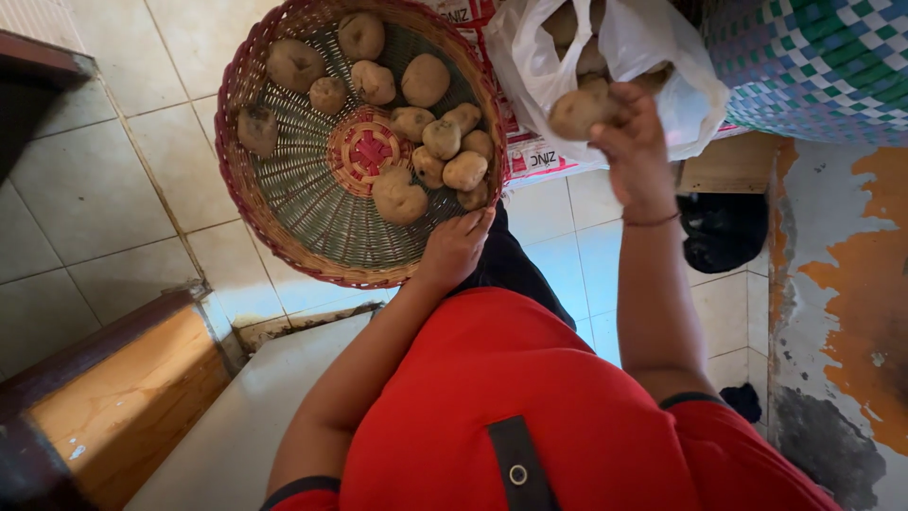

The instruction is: The person retrieves a plastic bag of potatoes from a shopping basket, unties it, and transfers the potatoes one by one into a woven basket. The person handles the potatoes by hand and places them into the basket until the bag is empty.

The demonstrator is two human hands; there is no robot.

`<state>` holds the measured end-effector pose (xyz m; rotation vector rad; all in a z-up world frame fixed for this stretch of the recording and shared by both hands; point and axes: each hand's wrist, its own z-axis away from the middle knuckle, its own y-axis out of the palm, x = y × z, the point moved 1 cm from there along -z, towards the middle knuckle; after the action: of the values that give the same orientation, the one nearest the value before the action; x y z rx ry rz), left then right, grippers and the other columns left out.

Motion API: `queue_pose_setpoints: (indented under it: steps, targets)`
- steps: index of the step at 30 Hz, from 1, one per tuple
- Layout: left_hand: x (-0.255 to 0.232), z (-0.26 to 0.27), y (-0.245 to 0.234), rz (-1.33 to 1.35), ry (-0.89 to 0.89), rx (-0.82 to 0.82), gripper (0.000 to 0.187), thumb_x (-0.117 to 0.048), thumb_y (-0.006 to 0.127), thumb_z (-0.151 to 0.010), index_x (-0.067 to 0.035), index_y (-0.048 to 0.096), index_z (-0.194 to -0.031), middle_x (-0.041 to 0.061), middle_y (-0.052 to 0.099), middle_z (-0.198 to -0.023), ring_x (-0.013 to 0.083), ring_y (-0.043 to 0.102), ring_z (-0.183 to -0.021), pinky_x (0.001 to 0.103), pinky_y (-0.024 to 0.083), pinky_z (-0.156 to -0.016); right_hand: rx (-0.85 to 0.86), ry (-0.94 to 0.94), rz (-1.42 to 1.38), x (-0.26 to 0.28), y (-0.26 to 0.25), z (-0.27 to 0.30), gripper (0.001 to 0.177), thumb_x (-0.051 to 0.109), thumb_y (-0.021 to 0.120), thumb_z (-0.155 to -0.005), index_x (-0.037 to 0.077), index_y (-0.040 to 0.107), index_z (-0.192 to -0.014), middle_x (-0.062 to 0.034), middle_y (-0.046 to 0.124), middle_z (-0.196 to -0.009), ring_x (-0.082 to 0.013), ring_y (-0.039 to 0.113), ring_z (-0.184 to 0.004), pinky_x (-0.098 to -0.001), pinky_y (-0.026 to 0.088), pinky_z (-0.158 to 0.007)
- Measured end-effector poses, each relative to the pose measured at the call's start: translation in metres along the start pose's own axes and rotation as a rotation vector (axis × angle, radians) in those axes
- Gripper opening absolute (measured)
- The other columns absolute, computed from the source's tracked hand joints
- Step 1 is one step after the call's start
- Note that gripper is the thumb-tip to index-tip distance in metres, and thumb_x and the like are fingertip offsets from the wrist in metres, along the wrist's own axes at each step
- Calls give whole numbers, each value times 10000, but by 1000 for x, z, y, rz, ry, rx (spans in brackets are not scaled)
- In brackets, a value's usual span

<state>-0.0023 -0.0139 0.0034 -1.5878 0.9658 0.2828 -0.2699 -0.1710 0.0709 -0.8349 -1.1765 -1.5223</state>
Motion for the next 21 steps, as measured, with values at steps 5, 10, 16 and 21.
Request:
queue_pose_setpoints:
  steps: [5,10,16,21]
  targets:
    - [-1,1,0,-3,-22,16,456,-80,670,-923,-19,616,-1371,89,668,-1216,271,667,-918,402,537,-777,279,-60,391,-23,75,24,658,-2,743,-890,85,439,-1467,-89,609,-1226,-176,623,-1115,-314,551,-947]
    - [-2,2,2,-24,-39,24,464,-85,680,-901,-29,635,-1359,85,667,-1171,267,658,-889,407,533,-764,303,-264,701,-49,137,23,583,45,764,-883,83,514,-1409,-110,602,-1310,-193,630,-1186,-309,570,-949]
    - [2,5,6,-23,-38,18,445,-91,691,-896,-40,641,-1336,84,666,-1167,266,660,-885,406,533,-763,273,-365,658,-43,147,23,486,-1,675,-931,66,554,-1397,-104,619,-1313,-203,649,-1176,-315,560,-927]
    - [-1,-1,-2,4,-23,9,470,-71,682,-902,-25,619,-1365,86,670,-1198,270,665,-896,402,535,-763,24,-572,891,-11,74,13,288,-48,633,-955,40,656,-1229,-102,671,-1191,-225,676,-1072,-337,568,-836]
